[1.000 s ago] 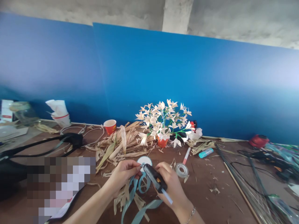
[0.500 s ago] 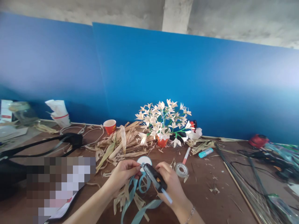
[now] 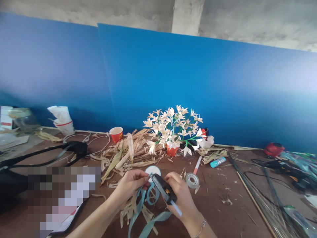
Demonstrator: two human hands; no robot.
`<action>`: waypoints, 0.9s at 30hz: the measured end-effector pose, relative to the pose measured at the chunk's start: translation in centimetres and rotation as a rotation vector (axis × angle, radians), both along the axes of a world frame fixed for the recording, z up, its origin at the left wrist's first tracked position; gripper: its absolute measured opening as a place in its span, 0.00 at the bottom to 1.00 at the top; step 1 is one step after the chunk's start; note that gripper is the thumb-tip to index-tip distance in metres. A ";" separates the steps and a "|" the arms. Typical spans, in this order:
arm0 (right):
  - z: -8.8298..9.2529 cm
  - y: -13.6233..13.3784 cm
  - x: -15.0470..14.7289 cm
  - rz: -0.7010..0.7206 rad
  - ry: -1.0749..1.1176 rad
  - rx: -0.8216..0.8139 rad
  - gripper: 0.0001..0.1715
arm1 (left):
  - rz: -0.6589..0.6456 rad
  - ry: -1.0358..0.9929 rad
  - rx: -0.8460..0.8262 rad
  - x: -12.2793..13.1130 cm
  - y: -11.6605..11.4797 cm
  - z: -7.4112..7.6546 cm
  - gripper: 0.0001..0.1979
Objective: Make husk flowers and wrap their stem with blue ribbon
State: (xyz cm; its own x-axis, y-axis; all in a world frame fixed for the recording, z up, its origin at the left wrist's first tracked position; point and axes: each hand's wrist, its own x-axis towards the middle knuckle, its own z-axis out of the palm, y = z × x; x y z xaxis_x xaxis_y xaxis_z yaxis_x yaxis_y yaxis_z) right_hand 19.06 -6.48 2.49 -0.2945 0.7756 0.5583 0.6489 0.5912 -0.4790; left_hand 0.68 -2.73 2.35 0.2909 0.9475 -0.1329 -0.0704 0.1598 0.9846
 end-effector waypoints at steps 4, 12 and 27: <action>0.0 0.0 0.0 0.018 -0.009 -0.007 0.09 | -0.005 -0.015 -0.001 0.0 0.0 -0.1 0.11; 0.2 -0.1 0.0 0.013 -0.009 -0.012 0.09 | 0.010 -0.007 -0.002 0.0 -0.1 0.0 0.12; 0.4 -0.6 -0.2 0.079 0.002 -0.095 0.11 | -0.001 0.039 0.067 0.0 0.0 -0.3 0.08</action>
State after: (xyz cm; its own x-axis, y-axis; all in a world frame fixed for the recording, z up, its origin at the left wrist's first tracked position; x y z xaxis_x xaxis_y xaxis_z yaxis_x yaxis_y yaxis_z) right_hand 18.84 -7.03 2.87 -0.3556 0.7996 0.4839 0.6011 0.5921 -0.5367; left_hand 0.65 -2.70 2.09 0.2880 0.9542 -0.0811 -0.0312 0.0940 0.9951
